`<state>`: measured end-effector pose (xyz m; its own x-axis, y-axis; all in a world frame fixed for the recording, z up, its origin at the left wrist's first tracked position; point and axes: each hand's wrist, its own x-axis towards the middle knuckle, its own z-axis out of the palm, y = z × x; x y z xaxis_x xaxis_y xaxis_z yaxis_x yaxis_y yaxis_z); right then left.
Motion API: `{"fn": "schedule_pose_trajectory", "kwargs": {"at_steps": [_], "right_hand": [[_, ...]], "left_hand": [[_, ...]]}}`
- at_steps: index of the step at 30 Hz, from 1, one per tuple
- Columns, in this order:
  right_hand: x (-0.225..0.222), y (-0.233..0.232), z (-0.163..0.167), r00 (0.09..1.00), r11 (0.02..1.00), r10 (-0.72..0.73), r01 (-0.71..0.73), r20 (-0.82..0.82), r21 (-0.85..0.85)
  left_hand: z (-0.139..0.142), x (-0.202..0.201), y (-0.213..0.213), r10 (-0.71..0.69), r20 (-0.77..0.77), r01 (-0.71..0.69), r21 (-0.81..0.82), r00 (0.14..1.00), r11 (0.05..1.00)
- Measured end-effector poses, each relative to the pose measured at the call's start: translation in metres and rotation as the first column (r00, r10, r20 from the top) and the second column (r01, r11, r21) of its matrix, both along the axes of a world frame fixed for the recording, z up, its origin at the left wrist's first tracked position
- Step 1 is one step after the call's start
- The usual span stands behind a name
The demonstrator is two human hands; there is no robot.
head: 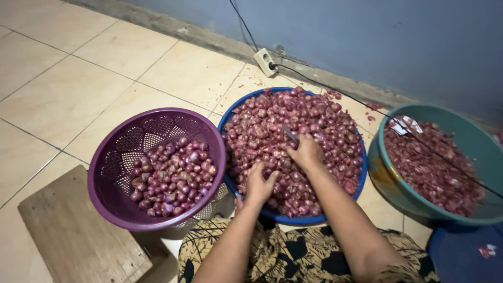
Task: The person sits on the floor and peels dry outer skins off shallots by hand, one at a time, from a large blue basin. Peeled shallots are placed into a purple colander basket and the removed skins are dropped into a green bowl of peels beside them.
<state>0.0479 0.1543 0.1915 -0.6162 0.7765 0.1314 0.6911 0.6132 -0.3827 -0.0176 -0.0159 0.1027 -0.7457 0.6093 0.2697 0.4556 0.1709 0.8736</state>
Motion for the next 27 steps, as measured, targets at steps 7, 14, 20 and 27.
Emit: {"fn": "schedule_pose_trajectory", "kwargs": {"at_steps": [7,14,20,27], "right_hand": [[0.039,-0.048,-0.013,0.859,0.946,0.22,-0.303,-0.463,-0.114],[0.071,-0.048,-0.014,0.905,0.819,0.142,-0.335,-0.401,-0.466],[0.074,-0.043,-0.027,0.861,0.771,-0.001,-0.322,-0.508,-0.549],[0.101,-0.074,-0.008,0.961,0.833,0.079,-0.209,-0.265,-0.512]], "left_hand": [[-0.015,0.005,0.017,-0.325,0.657,0.045,0.405,0.68,0.913],[-0.01,0.004,0.008,-0.503,0.744,0.087,0.522,0.44,0.848],[-0.004,0.006,0.01,-0.53,0.674,0.173,0.523,0.515,0.834],[-0.012,0.005,0.013,-0.516,0.631,0.137,0.549,0.578,0.825]]}}
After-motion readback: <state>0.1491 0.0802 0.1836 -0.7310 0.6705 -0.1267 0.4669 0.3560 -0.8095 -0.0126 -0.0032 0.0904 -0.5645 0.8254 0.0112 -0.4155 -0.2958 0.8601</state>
